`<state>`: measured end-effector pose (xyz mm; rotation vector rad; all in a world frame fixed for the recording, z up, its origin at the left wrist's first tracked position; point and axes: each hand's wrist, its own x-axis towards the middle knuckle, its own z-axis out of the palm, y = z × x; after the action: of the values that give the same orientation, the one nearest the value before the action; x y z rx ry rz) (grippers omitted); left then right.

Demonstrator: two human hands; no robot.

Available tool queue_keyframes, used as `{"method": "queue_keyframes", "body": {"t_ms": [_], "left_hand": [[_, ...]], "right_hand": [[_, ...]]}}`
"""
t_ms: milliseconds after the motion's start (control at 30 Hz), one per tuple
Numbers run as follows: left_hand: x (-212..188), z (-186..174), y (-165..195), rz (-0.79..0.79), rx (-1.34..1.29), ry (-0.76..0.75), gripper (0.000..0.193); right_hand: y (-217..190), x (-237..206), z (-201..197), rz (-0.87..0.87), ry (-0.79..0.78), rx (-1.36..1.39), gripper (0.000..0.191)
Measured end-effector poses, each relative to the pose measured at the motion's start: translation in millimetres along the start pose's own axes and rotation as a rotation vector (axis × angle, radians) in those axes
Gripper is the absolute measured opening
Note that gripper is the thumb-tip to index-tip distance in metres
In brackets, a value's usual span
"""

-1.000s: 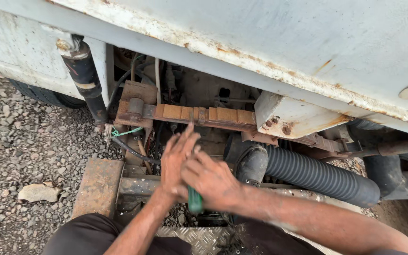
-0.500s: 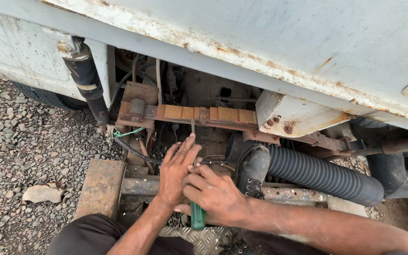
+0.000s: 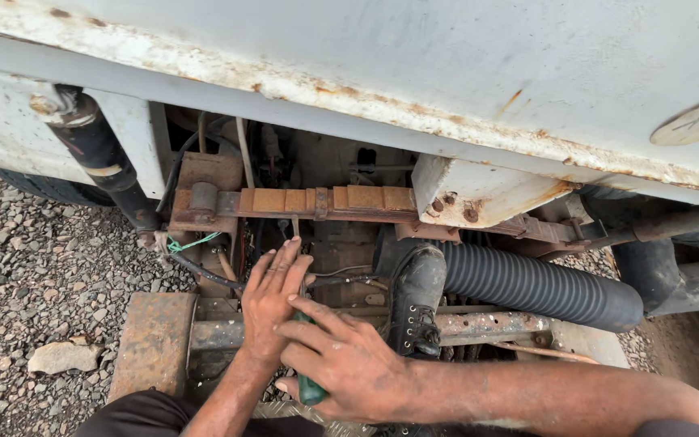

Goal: The person uses a screwdriver to pry and adjust a rusty metal bracket attached to the underside of a vehicle. The hands repeatedly insert the tool into gaps and apply leverage to shift the bracket.

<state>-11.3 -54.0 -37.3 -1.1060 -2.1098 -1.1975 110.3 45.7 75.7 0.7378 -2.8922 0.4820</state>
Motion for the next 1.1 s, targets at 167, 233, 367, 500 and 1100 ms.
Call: {"method": "queue_keyframes", "body": {"t_ms": [167, 233, 367, 500, 1100], "left_hand": [[5.2, -5.8, 2.9, 0.005, 0.01, -0.021, 0.032], [7.4, -9.2, 3.5, -0.011, 0.003, -0.038, 0.032], [11.8, -14.8, -0.3, 0.046, -0.014, -0.049, 0.03], [16.9, -17.6, -8.4, 0.039, 0.028, -0.054, 0.028], [14.5, -20.3, -8.2, 0.039, 0.064, -0.053, 0.027]], "right_hand": [[-6.1, -4.0, -6.0, 0.022, -0.02, 0.029, 0.03], [-8.9, -6.4, -8.6, 0.016, -0.027, 0.027, 0.03], [-8.3, -14.9, -16.2, 0.067, -0.171, 0.078, 0.031], [10.0, -19.7, -33.7, 0.041, -0.111, -0.004, 0.028], [49.9, 1.7, -77.3, 0.73, -0.184, 0.253, 0.042]]}}
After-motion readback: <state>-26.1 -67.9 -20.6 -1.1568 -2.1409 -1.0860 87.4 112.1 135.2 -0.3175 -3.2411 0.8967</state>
